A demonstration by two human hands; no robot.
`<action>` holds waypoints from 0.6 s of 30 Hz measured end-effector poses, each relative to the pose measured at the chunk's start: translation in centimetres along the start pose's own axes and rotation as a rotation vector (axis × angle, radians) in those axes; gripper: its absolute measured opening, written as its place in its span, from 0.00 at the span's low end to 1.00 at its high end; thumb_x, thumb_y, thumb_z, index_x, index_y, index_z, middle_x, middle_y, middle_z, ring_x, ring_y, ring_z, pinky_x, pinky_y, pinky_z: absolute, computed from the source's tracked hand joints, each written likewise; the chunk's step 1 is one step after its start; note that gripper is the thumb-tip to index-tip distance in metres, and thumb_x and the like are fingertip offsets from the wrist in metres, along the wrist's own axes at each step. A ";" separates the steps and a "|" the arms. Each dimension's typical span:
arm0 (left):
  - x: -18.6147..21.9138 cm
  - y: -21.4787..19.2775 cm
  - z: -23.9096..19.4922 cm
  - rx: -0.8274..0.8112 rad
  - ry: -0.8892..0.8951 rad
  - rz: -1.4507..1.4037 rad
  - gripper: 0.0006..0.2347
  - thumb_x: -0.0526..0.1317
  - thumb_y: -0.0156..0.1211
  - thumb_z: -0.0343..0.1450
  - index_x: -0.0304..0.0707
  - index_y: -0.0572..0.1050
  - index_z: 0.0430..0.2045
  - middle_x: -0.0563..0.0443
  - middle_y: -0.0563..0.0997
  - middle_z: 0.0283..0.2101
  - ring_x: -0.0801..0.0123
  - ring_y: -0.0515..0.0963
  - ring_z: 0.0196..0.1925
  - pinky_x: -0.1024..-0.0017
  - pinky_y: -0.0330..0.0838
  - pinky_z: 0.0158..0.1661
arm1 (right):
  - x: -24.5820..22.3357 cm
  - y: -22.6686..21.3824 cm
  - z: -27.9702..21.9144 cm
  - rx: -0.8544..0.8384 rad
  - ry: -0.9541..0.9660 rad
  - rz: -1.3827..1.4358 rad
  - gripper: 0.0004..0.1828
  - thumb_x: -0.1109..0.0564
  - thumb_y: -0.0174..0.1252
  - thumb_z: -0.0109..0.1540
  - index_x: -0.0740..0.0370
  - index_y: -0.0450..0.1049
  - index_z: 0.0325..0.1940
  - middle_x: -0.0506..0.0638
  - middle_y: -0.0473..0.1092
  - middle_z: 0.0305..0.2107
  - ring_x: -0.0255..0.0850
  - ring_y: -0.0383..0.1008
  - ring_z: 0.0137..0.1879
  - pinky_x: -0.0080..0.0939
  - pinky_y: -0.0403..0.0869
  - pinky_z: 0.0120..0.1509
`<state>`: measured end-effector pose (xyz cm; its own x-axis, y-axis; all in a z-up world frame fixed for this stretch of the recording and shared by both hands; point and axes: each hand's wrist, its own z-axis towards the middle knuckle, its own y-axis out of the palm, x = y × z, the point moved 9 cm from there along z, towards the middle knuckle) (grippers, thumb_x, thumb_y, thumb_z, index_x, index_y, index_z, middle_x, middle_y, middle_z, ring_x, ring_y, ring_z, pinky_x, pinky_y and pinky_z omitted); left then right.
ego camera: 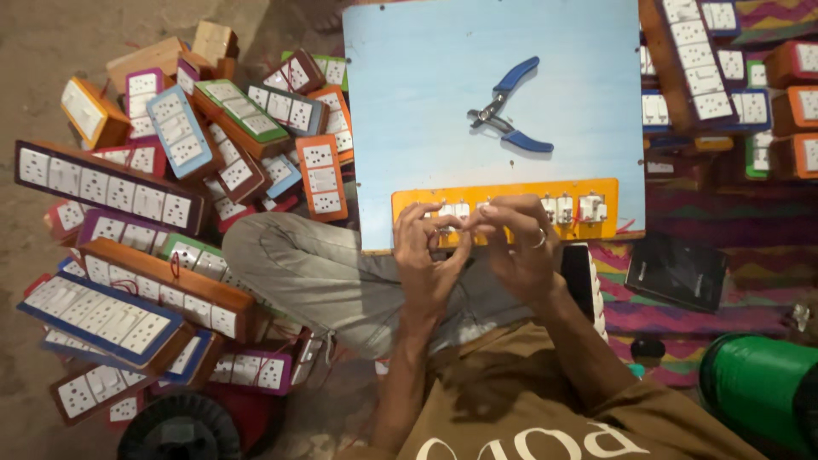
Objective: The person sits on the floor and assembles a multi-socket electrical board. They use a screwdriver to tighten wires into the terminals of several white sockets mounted on an orange board, and use pliers to cut and strip red wires.
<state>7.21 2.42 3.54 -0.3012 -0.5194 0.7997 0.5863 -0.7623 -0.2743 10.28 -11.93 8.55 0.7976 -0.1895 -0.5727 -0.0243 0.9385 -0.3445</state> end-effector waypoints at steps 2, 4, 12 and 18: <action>0.2 -0.1 0.1 0.008 -0.003 -0.025 0.13 0.31 0.76 0.62 0.37 0.75 0.32 0.47 0.79 0.46 0.54 0.77 0.57 0.55 0.71 0.58 | -0.7 -0.4 0.7 0.033 0.005 -0.047 0.21 0.71 0.66 0.63 0.61 0.69 0.57 0.53 0.69 0.43 0.40 0.79 0.46 0.37 0.81 0.47; 0.2 -0.3 -0.1 0.004 -0.020 -0.028 0.11 0.31 0.75 0.63 0.38 0.76 0.33 0.47 0.80 0.46 0.54 0.77 0.57 0.56 0.71 0.59 | -0.8 -0.2 1.3 -0.032 0.086 -0.001 0.23 0.72 0.64 0.63 0.60 0.70 0.59 0.54 0.70 0.45 0.41 0.81 0.49 0.37 0.82 0.49; 0.1 -0.5 0.0 -0.001 0.026 -0.043 0.14 0.30 0.74 0.65 0.37 0.68 0.24 0.52 0.80 0.32 0.58 0.81 0.56 0.53 0.68 0.66 | -1.6 -1.3 2.3 -0.251 0.244 0.106 0.26 0.76 0.51 0.62 0.60 0.71 0.61 0.52 0.77 0.48 0.44 0.81 0.54 0.39 0.81 0.56; 0.4 -0.1 0.2 -0.041 0.016 -0.057 0.10 0.29 0.73 0.64 0.35 0.73 0.27 0.50 0.83 0.38 0.57 0.79 0.56 0.54 0.68 0.62 | -1.7 -1.5 3.1 -0.215 0.197 0.005 0.19 0.74 0.53 0.64 0.60 0.73 0.57 0.54 0.77 0.48 0.44 0.81 0.55 0.40 0.81 0.57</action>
<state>7.19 2.39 4.02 -0.3452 -0.4806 0.8062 0.5367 -0.8057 -0.2506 10.83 -12.12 12.33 0.6649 -0.2576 -0.7011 -0.1716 0.8609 -0.4790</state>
